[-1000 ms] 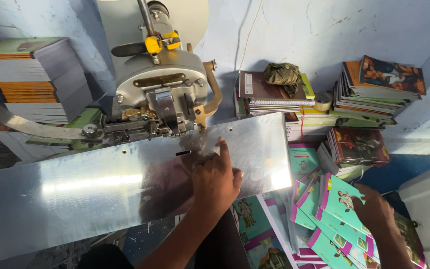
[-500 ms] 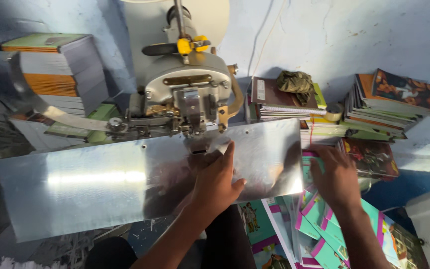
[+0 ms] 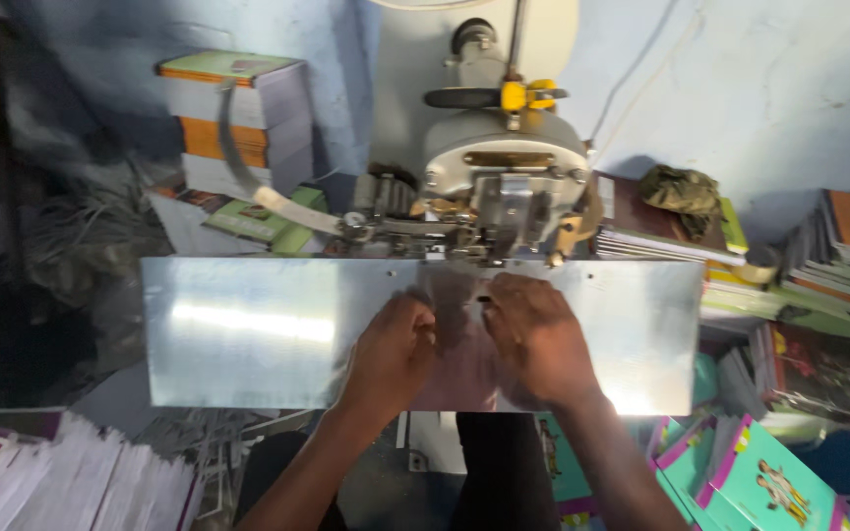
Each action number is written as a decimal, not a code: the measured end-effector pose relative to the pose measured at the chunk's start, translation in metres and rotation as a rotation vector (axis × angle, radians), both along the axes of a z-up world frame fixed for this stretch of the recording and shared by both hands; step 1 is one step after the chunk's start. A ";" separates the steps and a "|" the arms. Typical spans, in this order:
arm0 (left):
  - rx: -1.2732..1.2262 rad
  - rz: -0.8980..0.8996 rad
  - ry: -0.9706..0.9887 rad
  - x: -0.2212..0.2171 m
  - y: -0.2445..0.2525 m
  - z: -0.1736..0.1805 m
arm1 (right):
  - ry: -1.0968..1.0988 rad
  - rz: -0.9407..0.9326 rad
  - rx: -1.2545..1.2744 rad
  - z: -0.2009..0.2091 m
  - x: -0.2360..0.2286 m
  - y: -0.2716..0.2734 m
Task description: The person repeatedly picks up a book, opens it, places it on a sewing machine, and sews the spine. The person then removes the book and places it on a growing stack of finished books. This process is repeated multiple times.
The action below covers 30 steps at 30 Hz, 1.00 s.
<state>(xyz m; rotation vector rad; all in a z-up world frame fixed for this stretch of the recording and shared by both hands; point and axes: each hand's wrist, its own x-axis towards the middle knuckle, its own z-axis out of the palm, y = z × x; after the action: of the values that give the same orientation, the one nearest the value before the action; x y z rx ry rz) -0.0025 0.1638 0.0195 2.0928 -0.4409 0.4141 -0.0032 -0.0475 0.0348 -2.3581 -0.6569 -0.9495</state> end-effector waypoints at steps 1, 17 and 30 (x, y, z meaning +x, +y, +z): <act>-0.020 0.017 0.036 -0.001 0.009 0.001 | -0.005 0.009 -0.014 -0.001 0.002 0.013; 0.107 0.339 -0.077 -0.019 0.145 0.002 | -0.037 0.311 -0.009 -0.016 0.051 0.185; 0.233 0.638 -0.076 -0.063 0.260 -0.020 | -0.074 0.304 -0.087 -0.016 0.069 0.253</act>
<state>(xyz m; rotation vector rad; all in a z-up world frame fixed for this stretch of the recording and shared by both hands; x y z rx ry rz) -0.0654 0.4234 -0.0001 2.4265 0.1625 0.8444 0.0659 0.2055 0.0185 -2.2190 -1.0698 -0.8892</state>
